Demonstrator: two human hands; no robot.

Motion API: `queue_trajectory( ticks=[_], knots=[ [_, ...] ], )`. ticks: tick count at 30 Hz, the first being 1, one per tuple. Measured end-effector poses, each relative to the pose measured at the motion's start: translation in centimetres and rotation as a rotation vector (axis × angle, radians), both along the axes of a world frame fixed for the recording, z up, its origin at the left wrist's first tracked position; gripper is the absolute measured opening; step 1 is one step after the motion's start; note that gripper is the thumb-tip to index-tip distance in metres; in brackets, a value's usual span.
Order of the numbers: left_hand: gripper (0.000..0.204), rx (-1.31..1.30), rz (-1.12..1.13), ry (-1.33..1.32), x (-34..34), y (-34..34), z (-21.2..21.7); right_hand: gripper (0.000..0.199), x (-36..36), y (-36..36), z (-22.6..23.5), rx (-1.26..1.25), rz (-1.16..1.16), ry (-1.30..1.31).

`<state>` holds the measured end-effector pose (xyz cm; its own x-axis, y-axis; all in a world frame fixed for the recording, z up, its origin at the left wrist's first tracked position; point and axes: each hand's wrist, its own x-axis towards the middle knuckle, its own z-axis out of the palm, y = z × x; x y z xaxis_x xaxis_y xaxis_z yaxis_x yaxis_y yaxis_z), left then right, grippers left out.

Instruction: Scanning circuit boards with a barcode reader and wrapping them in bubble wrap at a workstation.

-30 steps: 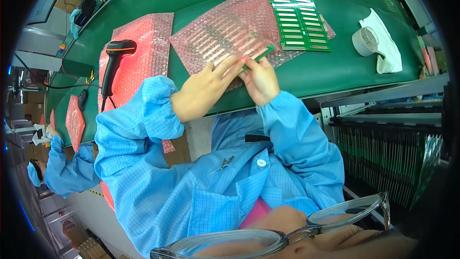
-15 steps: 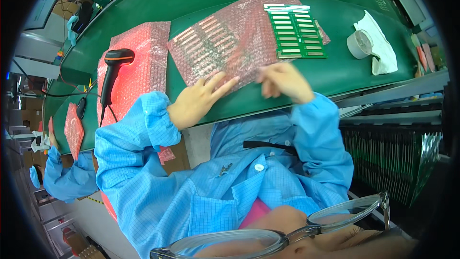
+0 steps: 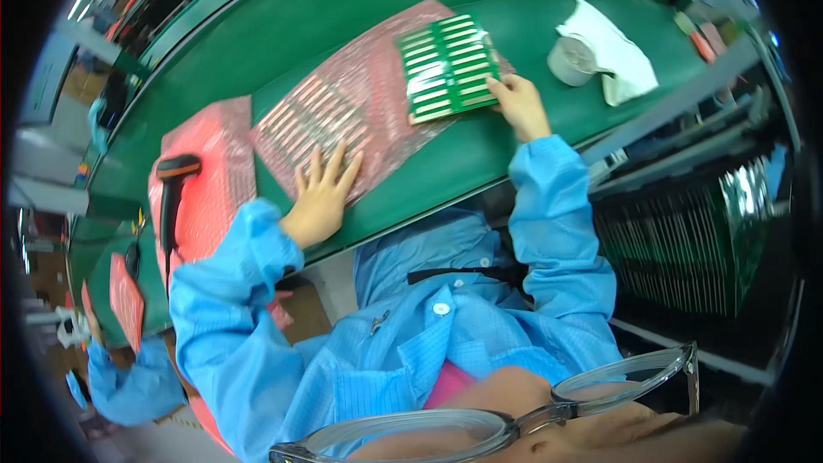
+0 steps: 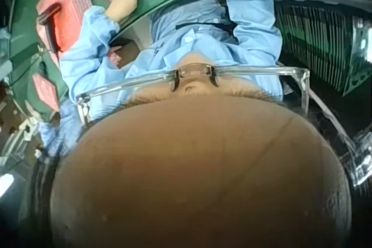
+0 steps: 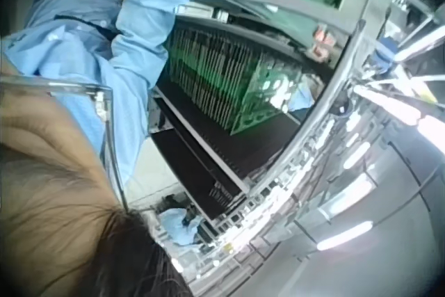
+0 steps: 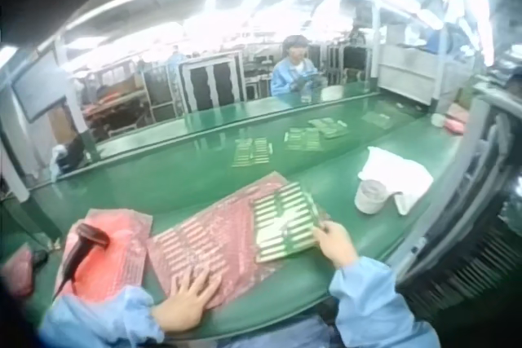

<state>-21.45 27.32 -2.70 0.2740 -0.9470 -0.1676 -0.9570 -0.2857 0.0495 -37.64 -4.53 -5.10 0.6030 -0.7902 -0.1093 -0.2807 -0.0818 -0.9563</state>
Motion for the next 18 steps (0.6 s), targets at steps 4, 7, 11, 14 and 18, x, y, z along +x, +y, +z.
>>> queue_trajectory(
  ticks=[4, 7, 11, 14, 18],
  knots=[
    [0.072, 0.016, -0.069, -0.034, 0.2, 1.0, 0.5, 0.016, -1.4, 1.7, 1.0, 0.013, -0.220, -0.549],
    [0.069, 0.078, -0.149, -0.050, 1.1, 2.5, 1.5, 0.014, -4.7, 4.8, 4.8, 0.032, -0.274, -0.580],
    [0.064, 0.076, -0.331, -0.097, 3.4, 3.5, 2.1, 0.016, -9.1, 8.5, 5.6, 0.403, -0.191, -0.847],
    [0.061, 0.103, -0.405, -0.190, 2.9, 2.6, 3.8, 0.018, -10.8, 10.7, 4.6, 0.501, -0.209, -0.935],
    [0.057, -0.108, -0.413, -0.001, -1.2, -2.5, 3.6, 0.024, -12.3, 12.0, 4.5, 0.618, -0.006, -0.817]
  ],
)
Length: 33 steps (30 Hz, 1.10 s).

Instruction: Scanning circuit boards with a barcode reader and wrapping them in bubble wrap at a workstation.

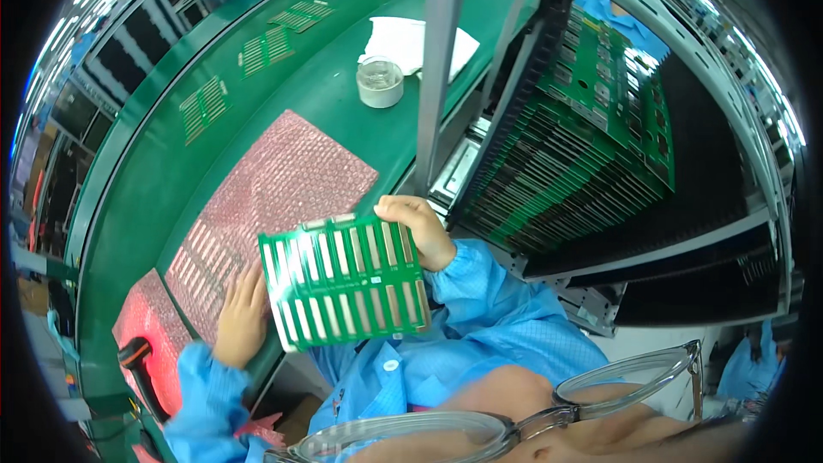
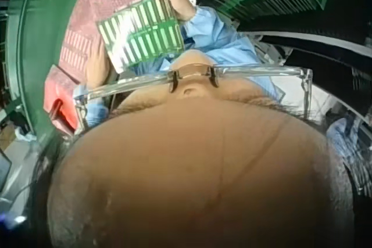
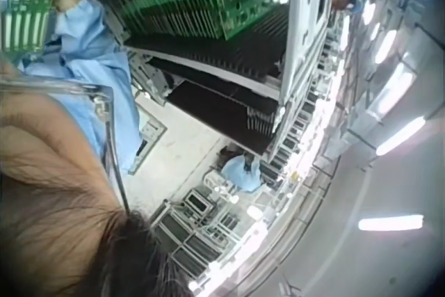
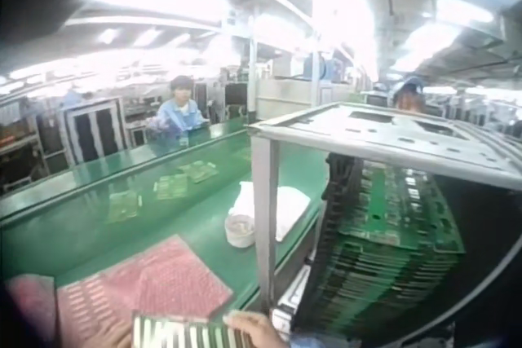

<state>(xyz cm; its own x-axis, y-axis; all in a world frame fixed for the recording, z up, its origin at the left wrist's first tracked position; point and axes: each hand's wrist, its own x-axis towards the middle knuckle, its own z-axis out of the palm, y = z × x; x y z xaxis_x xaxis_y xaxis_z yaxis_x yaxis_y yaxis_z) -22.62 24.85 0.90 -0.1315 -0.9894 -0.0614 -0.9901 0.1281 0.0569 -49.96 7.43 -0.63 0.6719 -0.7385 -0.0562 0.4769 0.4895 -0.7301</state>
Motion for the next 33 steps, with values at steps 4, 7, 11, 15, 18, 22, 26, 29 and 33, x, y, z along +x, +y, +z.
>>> queue_trajectory(
  ticks=[4, 7, 11, 15, 18, 22, 26, 29, 33],
  knots=[
    [0.048, -0.191, -0.114, 0.087, -1.1, -7.2, -1.6, 0.024, -1.0, 0.5, -0.9, -0.036, 0.059, 0.119],
    [0.039, -0.181, -0.054, 0.213, -0.3, -9.1, -2.3, 0.026, -2.2, 1.2, -0.6, -0.055, 0.015, 0.169],
    [0.030, -0.123, 0.173, 0.508, -0.1, -9.8, 0.0, 0.026, -2.5, 2.1, -2.1, 0.008, -0.083, 0.218],
    [0.030, -0.171, 0.270, 0.716, 0.7, -9.4, 1.2, 0.025, -0.3, 3.2, -2.6, 0.132, -0.113, 0.198],
    [0.030, -0.242, 0.214, 0.689, -0.3, -9.1, 2.4, 0.023, 2.5, 3.8, -1.7, 0.108, -0.162, 0.150],
    [0.031, -0.284, 0.181, 0.593, -1.3, -8.4, 2.7, 0.021, 6.6, 3.1, -1.5, 0.044, -0.063, 0.115],
    [0.032, -0.392, 0.198, 0.550, -1.5, -7.9, 0.9, 0.020, 11.5, 1.8, -2.1, 0.046, -0.098, 0.093],
    [0.032, -0.388, 0.206, 0.565, -2.2, -7.3, 0.6, 0.016, 14.0, -1.1, -3.9, 0.090, -0.239, 0.027],
    [0.037, -0.245, 0.045, 0.561, -2.1, -7.0, 0.9, 0.023, 13.2, -7.3, -8.7, 0.010, -0.194, 0.011]
  ],
)
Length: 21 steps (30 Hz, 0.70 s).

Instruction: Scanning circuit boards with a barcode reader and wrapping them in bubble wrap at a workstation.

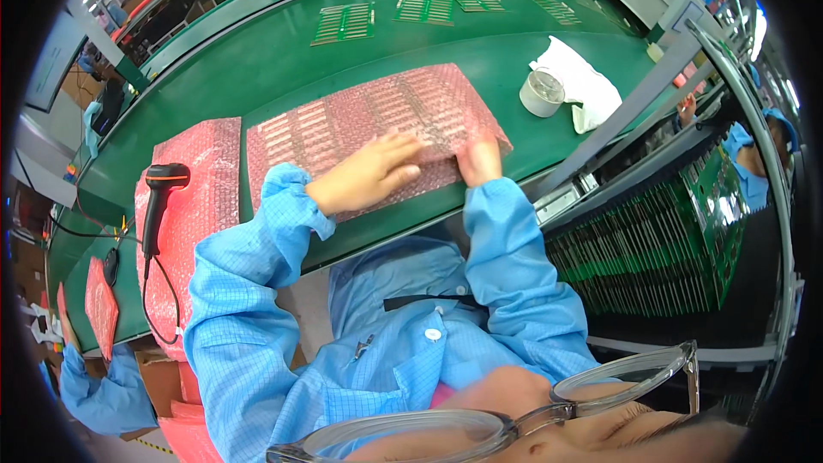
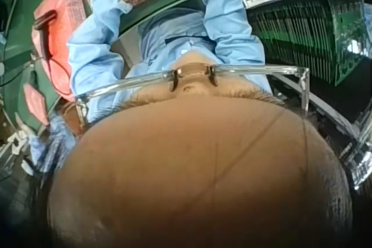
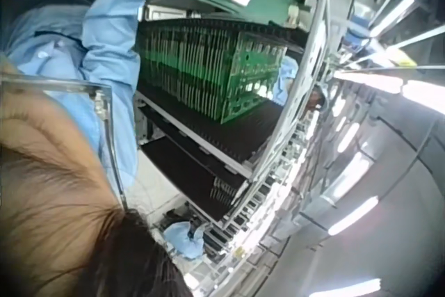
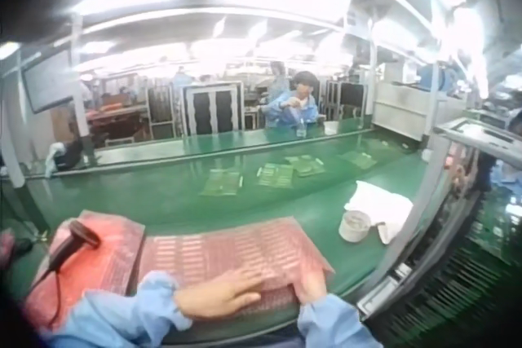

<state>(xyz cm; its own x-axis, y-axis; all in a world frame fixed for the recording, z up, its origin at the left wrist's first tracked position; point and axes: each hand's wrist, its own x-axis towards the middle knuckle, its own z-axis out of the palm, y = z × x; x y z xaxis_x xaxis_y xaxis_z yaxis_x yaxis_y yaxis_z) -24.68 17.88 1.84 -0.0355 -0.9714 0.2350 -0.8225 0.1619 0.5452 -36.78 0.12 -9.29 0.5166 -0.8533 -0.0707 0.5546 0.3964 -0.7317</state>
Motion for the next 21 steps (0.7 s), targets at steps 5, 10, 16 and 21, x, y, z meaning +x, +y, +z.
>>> queue_trajectory(
  ticks=[5, 10, 16, 21],
  knots=[
    [0.040, 0.144, 0.151, 0.200, 2.3, -1.9, 1.0, 0.031, -0.4, 1.3, 1.2, -0.007, 0.039, -0.057],
    [0.061, -0.064, 0.489, -0.158, 5.3, -5.8, -9.1, 0.031, 0.2, 1.5, 0.6, 0.032, -0.121, 0.013],
    [0.066, -0.014, 0.554, -0.113, 3.0, -4.8, -8.6, 0.031, -0.3, 1.5, 0.5, 0.167, -0.138, 0.095],
    [0.067, 0.004, 0.532, -0.337, 2.4, -4.7, -9.3, 0.040, 0.5, 1.3, 0.4, -0.007, -0.096, 0.303]
  ],
)
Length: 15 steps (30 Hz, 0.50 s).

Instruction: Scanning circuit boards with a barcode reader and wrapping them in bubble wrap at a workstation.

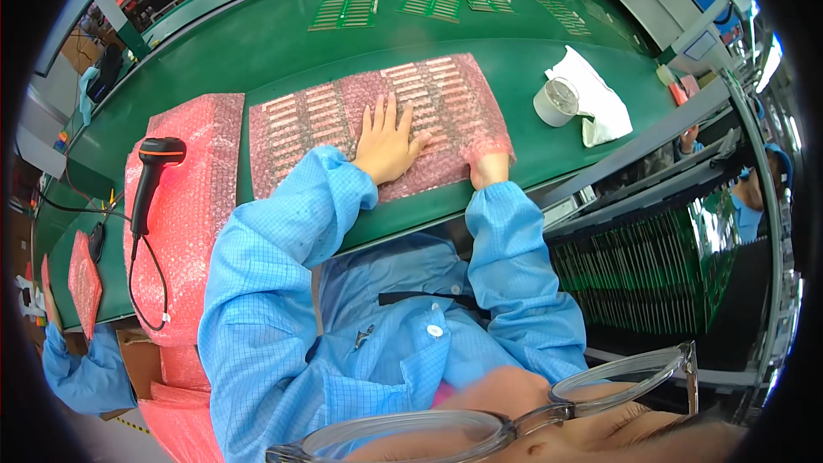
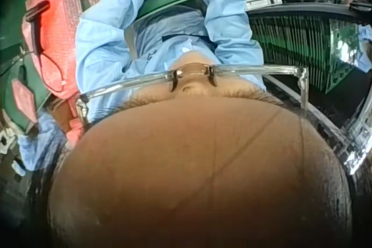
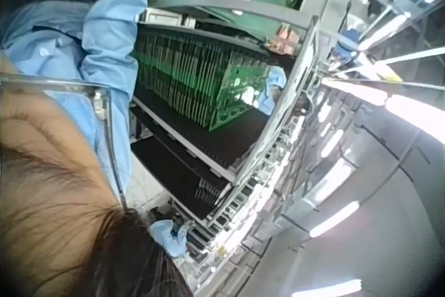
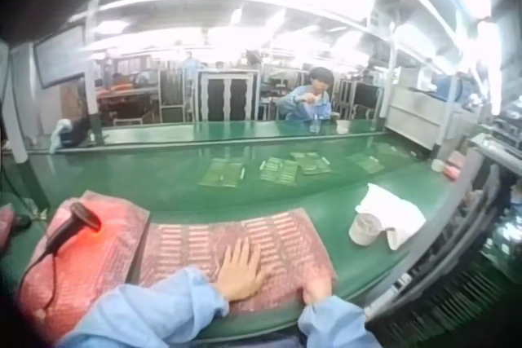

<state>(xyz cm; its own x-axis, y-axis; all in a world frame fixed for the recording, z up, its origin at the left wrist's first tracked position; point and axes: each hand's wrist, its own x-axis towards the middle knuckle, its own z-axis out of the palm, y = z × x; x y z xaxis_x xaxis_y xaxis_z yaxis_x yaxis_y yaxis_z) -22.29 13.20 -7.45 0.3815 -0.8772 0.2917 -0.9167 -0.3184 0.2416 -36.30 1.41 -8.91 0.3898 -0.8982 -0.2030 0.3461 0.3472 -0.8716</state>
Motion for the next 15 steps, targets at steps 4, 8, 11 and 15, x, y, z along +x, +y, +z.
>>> queue_trajectory(
  ticks=[4, 8, 11, 15],
  knots=[
    [0.070, 0.067, 0.052, -0.122, -0.8, -0.8, 0.0, 0.036, -1.8, -0.4, 2.0, -0.017, 0.152, -0.048],
    [0.067, 0.099, 0.053, -0.053, -1.3, -0.5, -0.1, 0.028, -6.9, -0.6, 3.9, -0.138, 0.377, 0.330],
    [0.063, 0.132, 0.055, 0.039, -2.5, -1.1, 0.8, 0.025, -8.9, -1.4, 6.2, -0.677, 0.216, 0.907],
    [0.062, 0.079, 0.036, 0.205, -5.0, -2.3, 0.8, 0.028, -4.0, -5.2, 5.9, -1.168, -0.218, 1.032]
  ],
)
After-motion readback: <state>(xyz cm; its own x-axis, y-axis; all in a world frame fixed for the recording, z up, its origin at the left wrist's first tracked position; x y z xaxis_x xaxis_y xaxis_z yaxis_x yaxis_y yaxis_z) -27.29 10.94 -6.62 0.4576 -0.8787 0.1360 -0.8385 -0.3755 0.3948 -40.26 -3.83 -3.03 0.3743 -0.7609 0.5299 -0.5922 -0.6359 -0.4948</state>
